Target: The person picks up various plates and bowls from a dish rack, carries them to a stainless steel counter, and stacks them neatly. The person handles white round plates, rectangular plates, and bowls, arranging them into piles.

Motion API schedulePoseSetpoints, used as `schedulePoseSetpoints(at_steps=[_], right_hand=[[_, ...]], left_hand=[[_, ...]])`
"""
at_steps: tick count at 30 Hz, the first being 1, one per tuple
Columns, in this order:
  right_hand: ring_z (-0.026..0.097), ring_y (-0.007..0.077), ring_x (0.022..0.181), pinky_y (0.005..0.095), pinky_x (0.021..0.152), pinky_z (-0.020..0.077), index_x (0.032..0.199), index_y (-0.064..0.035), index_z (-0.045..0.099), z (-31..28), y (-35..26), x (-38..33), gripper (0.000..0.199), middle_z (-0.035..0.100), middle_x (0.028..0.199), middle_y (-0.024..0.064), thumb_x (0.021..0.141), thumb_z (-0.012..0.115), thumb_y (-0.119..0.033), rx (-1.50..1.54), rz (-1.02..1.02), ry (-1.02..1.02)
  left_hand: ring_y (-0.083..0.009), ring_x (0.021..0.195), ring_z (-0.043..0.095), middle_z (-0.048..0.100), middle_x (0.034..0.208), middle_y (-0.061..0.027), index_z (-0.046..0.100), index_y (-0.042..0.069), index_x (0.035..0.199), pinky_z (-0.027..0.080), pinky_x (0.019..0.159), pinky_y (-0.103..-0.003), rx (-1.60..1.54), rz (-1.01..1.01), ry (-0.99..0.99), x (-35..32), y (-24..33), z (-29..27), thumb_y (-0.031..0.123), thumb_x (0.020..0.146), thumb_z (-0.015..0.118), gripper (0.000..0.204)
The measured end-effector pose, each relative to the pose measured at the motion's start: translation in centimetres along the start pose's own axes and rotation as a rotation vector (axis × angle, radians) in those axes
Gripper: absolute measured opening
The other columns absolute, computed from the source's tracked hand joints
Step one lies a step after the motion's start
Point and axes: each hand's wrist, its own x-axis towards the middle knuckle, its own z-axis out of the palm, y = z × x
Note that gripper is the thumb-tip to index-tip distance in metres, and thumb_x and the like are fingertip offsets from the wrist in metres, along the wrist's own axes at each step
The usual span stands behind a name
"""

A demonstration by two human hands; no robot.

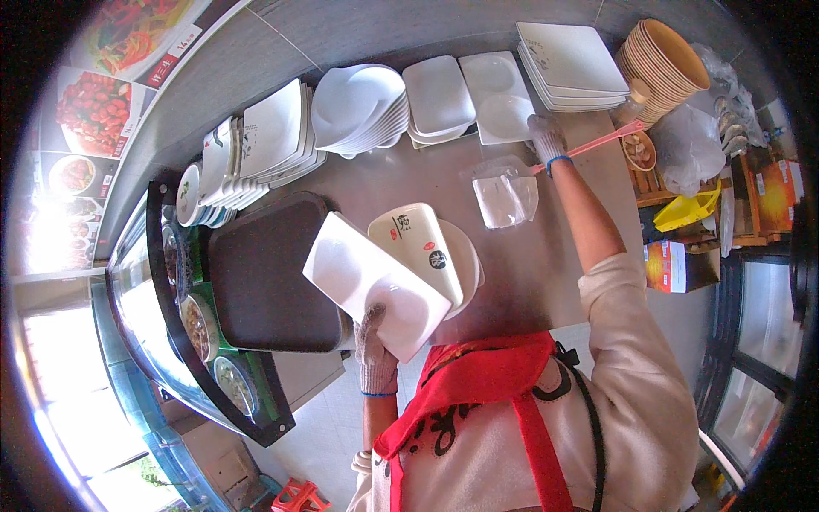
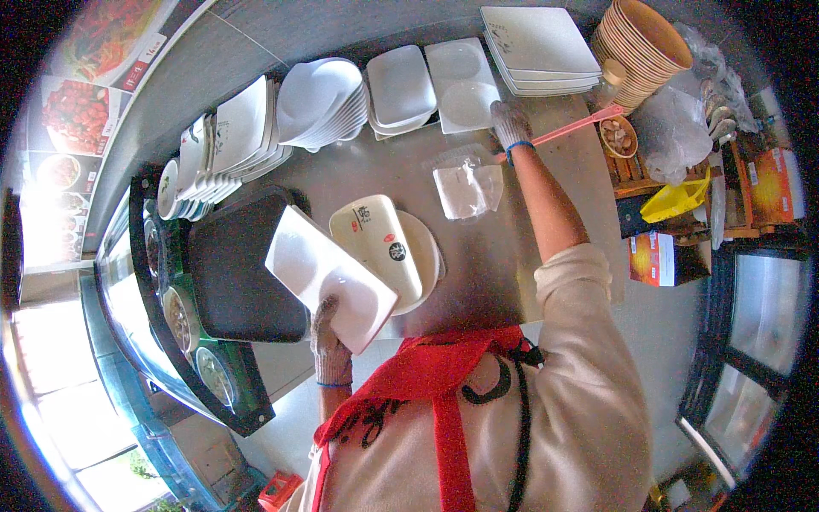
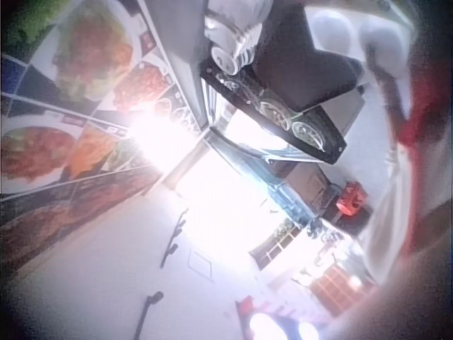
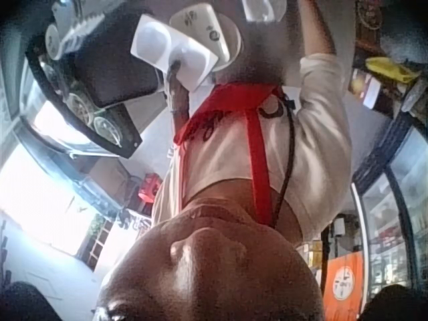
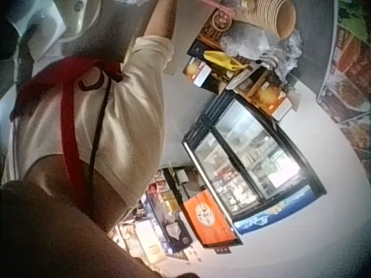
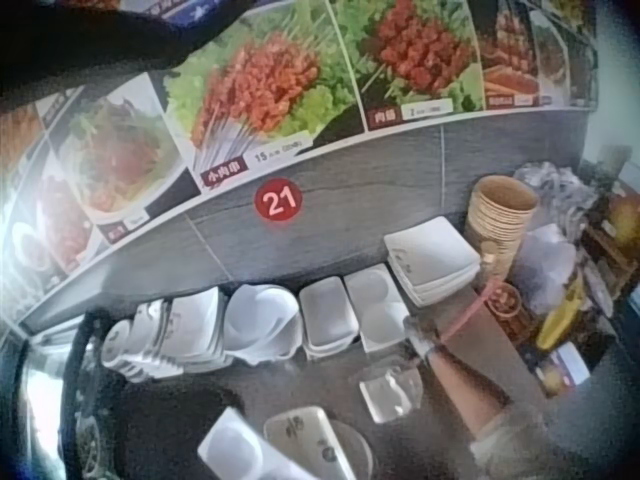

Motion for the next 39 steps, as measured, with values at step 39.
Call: schedulePoseSetpoints(at_steps=[39], right_hand=[[0.064, 0.0369, 0.083, 0.0466, 0.069, 0.0509, 0.084, -0.0016, 0.065, 0.0, -0.7, -0.5, 0.035, 0.063, 0.091, 0.0242, 0.082, 0.042, -0.029, -0.224, -0.14, 0.24]], left_hand=[[-0.0287, 0.098, 0.059, 0.058, 0.109, -0.016, 0.051, -0.006, 0.117, 0.051, 0.085, -0.04, 0.073, 0.042, 0.025, 0.3, -0.2, 0.0, 0.012, 0.075, 0.061, 0.046]])
